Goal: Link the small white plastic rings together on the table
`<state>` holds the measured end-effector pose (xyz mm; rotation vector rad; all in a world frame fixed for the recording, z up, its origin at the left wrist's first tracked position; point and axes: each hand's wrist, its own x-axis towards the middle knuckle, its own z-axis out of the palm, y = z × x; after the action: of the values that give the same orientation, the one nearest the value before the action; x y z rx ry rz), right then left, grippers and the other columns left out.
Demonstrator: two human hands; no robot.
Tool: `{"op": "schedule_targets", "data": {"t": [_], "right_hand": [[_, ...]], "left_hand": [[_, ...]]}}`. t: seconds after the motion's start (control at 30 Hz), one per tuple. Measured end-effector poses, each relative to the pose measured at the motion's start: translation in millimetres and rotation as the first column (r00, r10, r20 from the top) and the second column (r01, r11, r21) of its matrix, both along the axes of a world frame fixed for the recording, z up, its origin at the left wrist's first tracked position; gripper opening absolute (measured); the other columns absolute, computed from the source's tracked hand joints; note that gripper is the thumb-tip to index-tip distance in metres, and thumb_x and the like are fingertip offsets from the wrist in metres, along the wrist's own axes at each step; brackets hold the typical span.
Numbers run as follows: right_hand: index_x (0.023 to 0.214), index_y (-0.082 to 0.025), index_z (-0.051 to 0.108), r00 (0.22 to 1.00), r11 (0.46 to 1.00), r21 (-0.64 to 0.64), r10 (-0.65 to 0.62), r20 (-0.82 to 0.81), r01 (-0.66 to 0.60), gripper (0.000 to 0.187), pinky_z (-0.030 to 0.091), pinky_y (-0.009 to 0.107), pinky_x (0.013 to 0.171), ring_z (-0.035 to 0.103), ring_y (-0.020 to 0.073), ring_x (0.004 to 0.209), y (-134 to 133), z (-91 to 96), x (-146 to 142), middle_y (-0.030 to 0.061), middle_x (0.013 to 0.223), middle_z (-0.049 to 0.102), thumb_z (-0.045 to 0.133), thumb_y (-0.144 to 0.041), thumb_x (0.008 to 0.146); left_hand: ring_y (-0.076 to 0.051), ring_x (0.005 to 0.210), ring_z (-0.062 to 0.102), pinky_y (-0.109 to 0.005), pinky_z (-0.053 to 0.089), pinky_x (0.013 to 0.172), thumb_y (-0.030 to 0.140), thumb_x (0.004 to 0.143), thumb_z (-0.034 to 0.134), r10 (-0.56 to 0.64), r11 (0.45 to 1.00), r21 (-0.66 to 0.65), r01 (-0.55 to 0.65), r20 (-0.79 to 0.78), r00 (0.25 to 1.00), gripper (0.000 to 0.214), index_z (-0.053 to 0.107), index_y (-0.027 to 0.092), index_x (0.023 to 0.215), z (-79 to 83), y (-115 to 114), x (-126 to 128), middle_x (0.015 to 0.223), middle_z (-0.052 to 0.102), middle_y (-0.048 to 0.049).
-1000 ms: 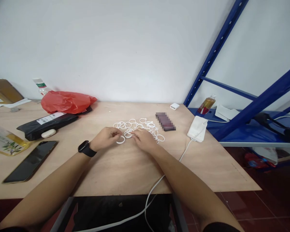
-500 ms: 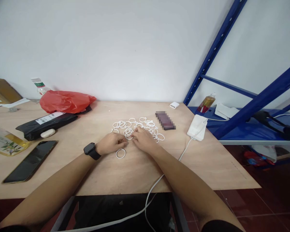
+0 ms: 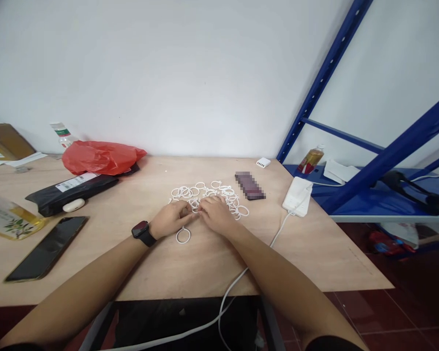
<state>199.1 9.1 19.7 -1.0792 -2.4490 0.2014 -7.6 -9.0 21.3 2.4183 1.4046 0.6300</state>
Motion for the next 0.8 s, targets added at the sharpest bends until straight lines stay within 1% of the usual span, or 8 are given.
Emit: {"op": "schedule_targets", "data": {"t": [0.07,0.17,0.23,0.27,0.4,0.5,0.67,0.8], "right_hand": [[0.093,-0.021,0.064,0.997,1.0,-0.009,0.0,-0.081,-0.001,0.009,0.035,0.039,0.096,0.057,0.0216,0.103,1.7,-1.9,0.0,0.0052,0.102,0.068,0.058,-0.015,0.088],[0.093,-0.021,0.066,0.976,0.999,-0.035,-0.01,-0.216,0.002,0.014,0.041,0.035,0.089,0.06,0.0194,0.096,3.7,-4.4,0.2,0.0041,0.098,0.07,0.056,-0.012,0.088],[0.092,-0.021,0.067,0.962,0.999,-0.043,-0.021,-0.273,0.009,0.015,0.042,0.033,0.087,0.062,0.0184,0.092,3.8,-4.7,0.3,0.0035,0.095,0.071,0.055,-0.012,0.088],[0.092,-0.021,0.067,0.956,0.999,-0.046,-0.025,-0.291,0.012,0.015,0.043,0.033,0.087,0.063,0.0182,0.091,3.4,-4.4,0.2,0.0033,0.094,0.071,0.055,-0.013,0.088],[0.094,-0.022,0.069,0.942,0.999,-0.054,-0.021,-0.334,0.004,0.018,0.044,0.034,0.088,0.064,0.0183,0.092,0.4,-0.6,-0.8,0.0033,0.096,0.073,0.053,-0.015,0.089],[0.094,-0.023,0.07,0.939,0.998,-0.058,-0.027,-0.342,0.008,0.018,0.045,0.034,0.089,0.065,0.0187,0.093,-1.5,2.1,-1.7,0.0033,0.096,0.073,0.053,-0.017,0.09],[0.094,-0.022,0.069,0.93,0.996,-0.059,-0.089,-0.358,0.073,0.013,0.045,0.033,0.086,0.063,0.0176,0.082,-2.5,1.3,-2.2,0.0023,0.088,0.072,0.058,-0.021,0.088],[0.092,-0.023,0.07,0.933,0.995,-0.059,-0.091,-0.348,0.075,0.014,0.044,0.033,0.086,0.063,0.0168,0.079,-1.8,-1.0,-2.4,0.0011,0.083,0.072,0.057,-0.019,0.087]], "left_hand": [[-0.021,0.084,0.064,-0.032,0.048,0.075,0.044,0.089,0.057,0.025,1.0,-0.004,-0.025,0.038,0.999,0.032,0.058,0.018,0.107,-2.5,-0.2,-0.5,0.093,0.07,-0.0061],[-0.021,0.087,0.065,-0.033,0.049,0.079,0.044,0.088,0.057,0.023,1.0,0.011,-0.024,0.092,0.996,0.048,0.049,0.019,0.128,-6.4,0.0,-1.4,0.11,0.068,-0.0089],[-0.02,0.086,0.066,-0.033,0.049,0.08,0.043,0.088,0.058,0.007,1.0,0.022,-0.01,0.103,0.995,0.051,0.047,0.019,0.131,-7.1,0.2,-1.5,0.115,0.067,-0.0096],[-0.02,0.085,0.065,-0.032,0.049,0.08,0.042,0.088,0.058,-0.005,1.0,0.023,0.002,0.098,0.995,0.049,0.049,0.019,0.13,-6.5,0.2,-1.2,0.113,0.068,-0.0093],[-0.018,0.077,0.064,-0.029,0.046,0.073,0.04,0.091,0.054,-0.073,0.997,-0.008,0.074,0.072,0.995,0.034,0.061,0.019,0.117,-0.8,0.3,1.1,0.092,0.071,-0.0049],[-0.016,0.077,0.062,-0.027,0.044,0.072,0.038,0.094,0.051,-0.094,0.996,0.002,0.094,0.118,0.989,0.027,0.067,0.02,0.105,1.1,0.6,2.7,0.088,0.071,-0.0038],[-0.014,0.07,0.059,-0.025,0.042,0.066,0.038,0.097,0.045,-0.02,0.999,-0.036,0.03,0.242,0.97,0.032,0.07,0.018,0.092,-3.8,2.9,2.2,0.078,0.068,-0.0023],[-0.015,0.076,0.059,-0.026,0.044,0.071,0.041,0.096,0.047,0.029,0.999,0.026,-0.04,0.33,0.944,0.032,0.07,0.019,0.095,-6.2,4.8,0.1,0.083,0.067,-0.0037]]}}
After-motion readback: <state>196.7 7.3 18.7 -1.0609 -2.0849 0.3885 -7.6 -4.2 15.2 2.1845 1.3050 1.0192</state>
